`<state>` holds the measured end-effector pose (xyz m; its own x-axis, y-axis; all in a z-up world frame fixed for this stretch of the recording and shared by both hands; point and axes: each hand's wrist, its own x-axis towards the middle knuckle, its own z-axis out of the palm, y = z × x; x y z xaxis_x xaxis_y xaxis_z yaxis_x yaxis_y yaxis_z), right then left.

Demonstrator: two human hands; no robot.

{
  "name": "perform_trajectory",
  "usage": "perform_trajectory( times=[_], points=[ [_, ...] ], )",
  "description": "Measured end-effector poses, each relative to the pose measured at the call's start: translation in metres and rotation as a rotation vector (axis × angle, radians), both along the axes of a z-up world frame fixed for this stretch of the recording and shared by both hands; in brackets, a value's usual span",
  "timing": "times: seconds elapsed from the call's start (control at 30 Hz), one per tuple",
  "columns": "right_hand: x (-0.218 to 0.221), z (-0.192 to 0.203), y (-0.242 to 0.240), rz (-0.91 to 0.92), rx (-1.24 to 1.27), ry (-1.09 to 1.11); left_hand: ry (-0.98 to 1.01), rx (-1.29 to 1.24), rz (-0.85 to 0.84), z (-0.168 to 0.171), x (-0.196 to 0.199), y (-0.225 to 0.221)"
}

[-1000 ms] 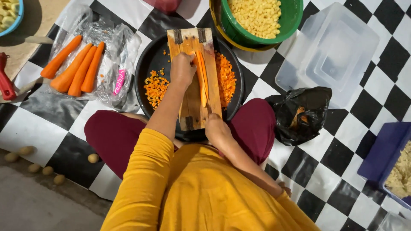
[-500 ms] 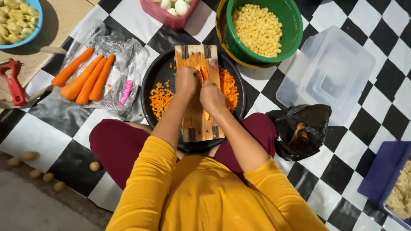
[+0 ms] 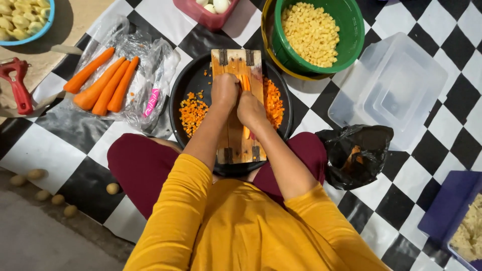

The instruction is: A person sitting on the floor uses a manual wooden slicer to chop carrots into small pieces over a large tray.

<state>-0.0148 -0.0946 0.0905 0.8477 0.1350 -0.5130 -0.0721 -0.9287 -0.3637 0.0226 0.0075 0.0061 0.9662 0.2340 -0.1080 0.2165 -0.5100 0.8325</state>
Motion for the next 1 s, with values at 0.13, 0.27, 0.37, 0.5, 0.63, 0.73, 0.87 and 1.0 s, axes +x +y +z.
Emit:
perform_trajectory(
  times=[0.13,0.27,0.37,0.5,0.63,0.73,0.87,1.0],
  points=[
    [-0.03,0.018,-0.006,-0.188,0.126,0.102,-0.003,0.105,-0.033,-0.012,0.003,-0.001],
    [-0.056,0.028,-0.011,-0.092,0.045,0.117,0.061,0.08,-0.028,-0.007,0.003,-0.001],
    [-0.067,0.022,-0.015,-0.098,0.035,0.123,0.086,0.082,-0.019,-0.025,0.011,-0.003],
    [-0.07,0.005,-0.023,-0.044,-0.016,0.118,-0.051,0.309,-0.084,-0.013,0.009,-0.01],
    [-0.073,0.006,-0.02,-0.043,-0.012,0.124,-0.11,0.468,-0.165,0.0,0.006,-0.02],
    [-0.08,-0.001,-0.023,-0.043,-0.02,0.074,-0.139,0.479,-0.171,0.012,0.005,-0.021],
    [-0.103,-0.019,-0.03,-0.136,-0.006,0.148,-0.109,0.495,-0.19,0.001,0.01,-0.021],
    [-0.132,-0.037,-0.044,-0.23,0.083,0.196,-0.121,0.49,-0.178,-0.013,0.014,-0.022]
  ],
)
